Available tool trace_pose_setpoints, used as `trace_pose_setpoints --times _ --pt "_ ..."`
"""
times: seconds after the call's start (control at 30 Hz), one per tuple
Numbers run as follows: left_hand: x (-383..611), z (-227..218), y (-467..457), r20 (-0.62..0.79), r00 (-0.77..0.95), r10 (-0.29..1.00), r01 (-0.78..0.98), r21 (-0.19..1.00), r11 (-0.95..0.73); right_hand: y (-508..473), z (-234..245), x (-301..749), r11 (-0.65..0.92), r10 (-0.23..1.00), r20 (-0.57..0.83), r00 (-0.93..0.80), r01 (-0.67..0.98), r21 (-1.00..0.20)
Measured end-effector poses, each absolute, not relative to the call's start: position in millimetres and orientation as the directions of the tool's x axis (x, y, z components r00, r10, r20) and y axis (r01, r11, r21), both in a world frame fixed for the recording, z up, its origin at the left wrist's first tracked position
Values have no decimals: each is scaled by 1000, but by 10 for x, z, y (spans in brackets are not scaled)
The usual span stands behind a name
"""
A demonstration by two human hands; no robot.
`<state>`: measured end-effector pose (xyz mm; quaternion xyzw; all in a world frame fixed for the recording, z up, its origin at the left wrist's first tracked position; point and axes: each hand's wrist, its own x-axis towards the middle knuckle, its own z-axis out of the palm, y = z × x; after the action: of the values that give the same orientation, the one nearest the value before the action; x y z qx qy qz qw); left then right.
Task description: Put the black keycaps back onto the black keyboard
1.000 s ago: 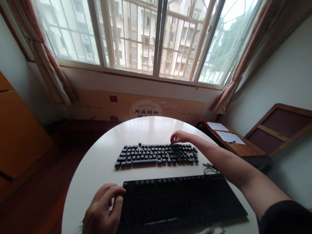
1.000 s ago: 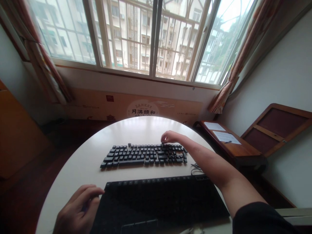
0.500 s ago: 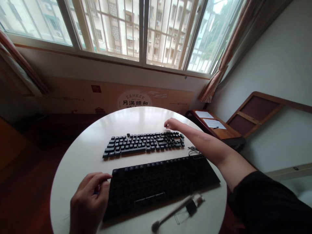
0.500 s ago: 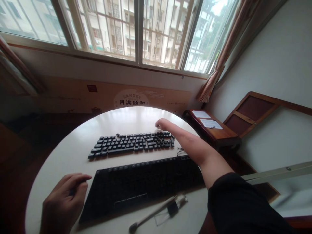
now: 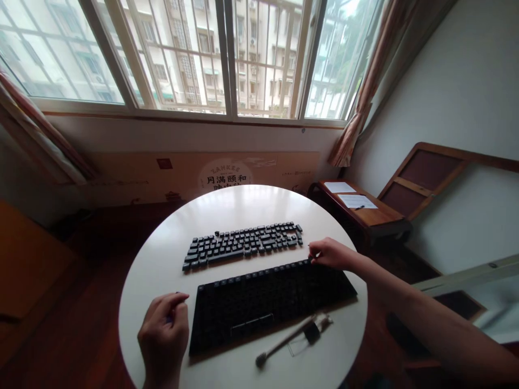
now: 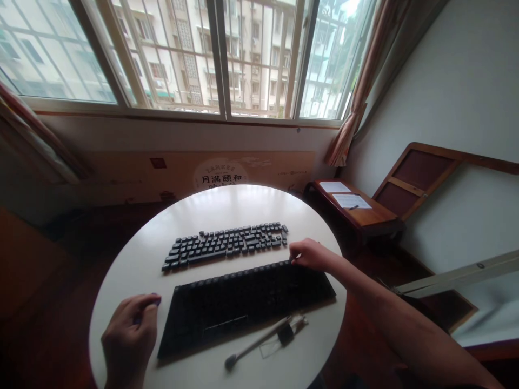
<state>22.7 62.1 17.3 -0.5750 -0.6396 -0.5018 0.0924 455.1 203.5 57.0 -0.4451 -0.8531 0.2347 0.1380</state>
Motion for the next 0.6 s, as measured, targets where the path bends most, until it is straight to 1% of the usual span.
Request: trace_pose_setpoints --times 0.1,0.23,0.47,0.6 --pt "234 164 613 719 -314 620 847 508 -160 2038 529 4551 454 857 24 -515 731 -509" --pt "247 167 616 728 -319 607 851 502 -154 2061 542 4538 458 851 5 -525 739 -494" --pt "264 186 623 703 -304 643 857 497 -139 2064 630 4491 500 816 -36 -576 737 -455" --pt "254 167 628 687 -306 659 849 511 -138 2046 670 4497 495 816 -61 -575 749 -440"
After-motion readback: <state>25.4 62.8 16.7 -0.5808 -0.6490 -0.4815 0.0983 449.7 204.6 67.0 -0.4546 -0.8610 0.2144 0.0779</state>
